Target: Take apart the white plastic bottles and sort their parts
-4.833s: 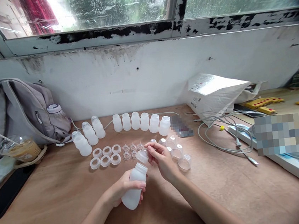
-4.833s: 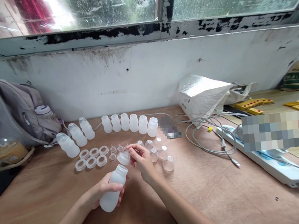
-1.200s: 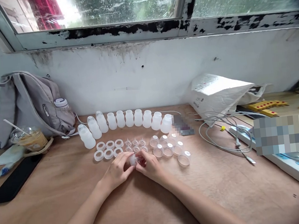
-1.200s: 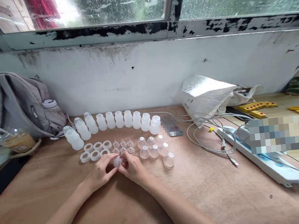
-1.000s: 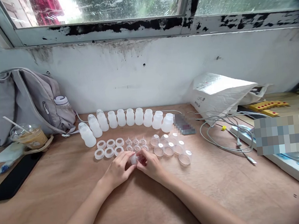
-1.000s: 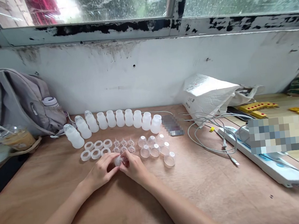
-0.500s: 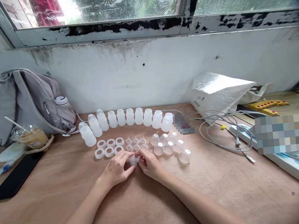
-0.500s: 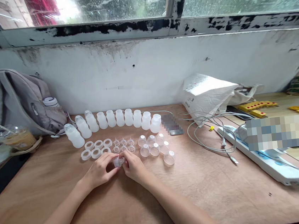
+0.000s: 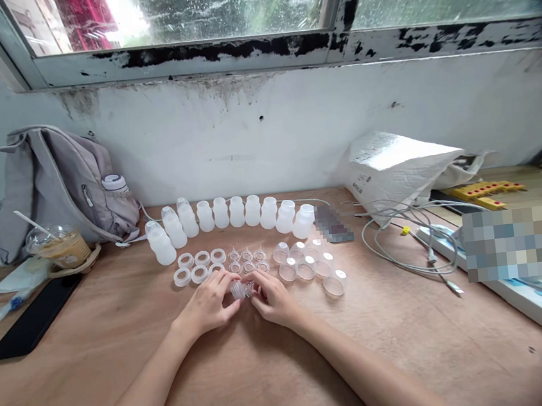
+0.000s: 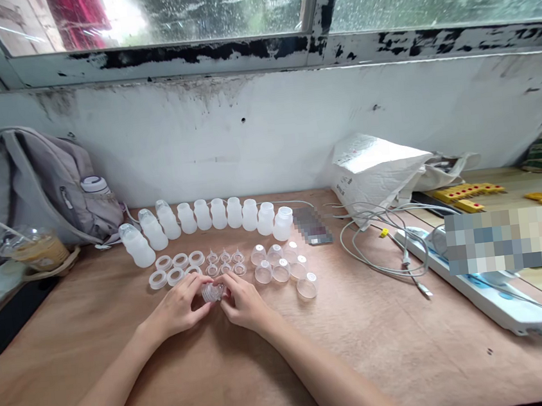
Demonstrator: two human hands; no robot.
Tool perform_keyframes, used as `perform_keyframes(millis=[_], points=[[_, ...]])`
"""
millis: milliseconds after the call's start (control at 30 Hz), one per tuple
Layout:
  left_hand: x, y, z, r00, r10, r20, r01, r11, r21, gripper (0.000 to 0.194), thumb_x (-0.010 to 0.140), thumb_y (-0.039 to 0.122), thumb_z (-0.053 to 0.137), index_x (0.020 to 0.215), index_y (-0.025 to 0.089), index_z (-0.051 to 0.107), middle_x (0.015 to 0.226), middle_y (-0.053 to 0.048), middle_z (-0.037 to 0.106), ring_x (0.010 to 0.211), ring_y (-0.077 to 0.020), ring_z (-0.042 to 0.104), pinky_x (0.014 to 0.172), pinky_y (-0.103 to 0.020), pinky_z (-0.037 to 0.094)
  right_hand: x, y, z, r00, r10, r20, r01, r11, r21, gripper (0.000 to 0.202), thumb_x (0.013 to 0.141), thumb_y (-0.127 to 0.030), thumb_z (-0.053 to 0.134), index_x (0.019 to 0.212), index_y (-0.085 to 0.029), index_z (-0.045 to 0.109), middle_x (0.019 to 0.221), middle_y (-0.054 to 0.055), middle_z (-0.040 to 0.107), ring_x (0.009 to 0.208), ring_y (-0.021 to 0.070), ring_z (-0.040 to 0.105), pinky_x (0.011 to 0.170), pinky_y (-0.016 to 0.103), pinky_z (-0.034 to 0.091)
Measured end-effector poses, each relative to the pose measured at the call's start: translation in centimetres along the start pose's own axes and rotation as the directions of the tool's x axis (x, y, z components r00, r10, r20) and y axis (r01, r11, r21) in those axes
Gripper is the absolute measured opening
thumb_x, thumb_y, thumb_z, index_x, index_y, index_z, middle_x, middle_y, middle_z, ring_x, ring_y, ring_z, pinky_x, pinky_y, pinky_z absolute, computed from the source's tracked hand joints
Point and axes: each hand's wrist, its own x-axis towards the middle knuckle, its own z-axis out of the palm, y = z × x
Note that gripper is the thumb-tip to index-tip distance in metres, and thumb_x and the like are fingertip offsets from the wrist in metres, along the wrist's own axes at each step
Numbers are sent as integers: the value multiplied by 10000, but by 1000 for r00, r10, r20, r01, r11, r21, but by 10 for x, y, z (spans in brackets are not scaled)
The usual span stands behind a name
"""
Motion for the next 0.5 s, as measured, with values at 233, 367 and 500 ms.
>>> perform_keyframes(millis=[233, 367, 500], points=[[0, -2, -1, 998, -62, 11, 62, 998, 27, 212, 749, 314, 544, 920, 201, 489, 909, -43, 551, 851, -199, 532, 750, -331, 445, 0, -1, -1, 1000, -3, 1, 3, 1000, -10, 348, 692, -54, 458, 1009, -192, 495, 821, 14, 543, 622, 111, 497, 597, 228, 410], [-1, -2, -3, 996, -79, 37, 76, 994, 75, 188, 753, 329, 529, 868, 198, 459, 881, -36, 525, 825, -194, 515, 719, -317, 434, 0, 1, 3, 1000, -4, -14, 4, 999, -32, 274, 751, -96, 454, 1005, -192, 490, 798, 19, 541, 613, 111, 494, 591, 228, 416], [-1, -3, -4, 995, -66, 76, 54, 987, 155, 155, 756, 331, 513, 803, 197, 452, 846, -33, 499, 811, -196, 491, 706, -313, 423, 0, 5, 7, 1000, -4, -24, 3, 998, -57, 219, 785, -118, 444, 986, -194, 487, 813, 25, 545, 607, 107, 497, 581, 224, 418]])
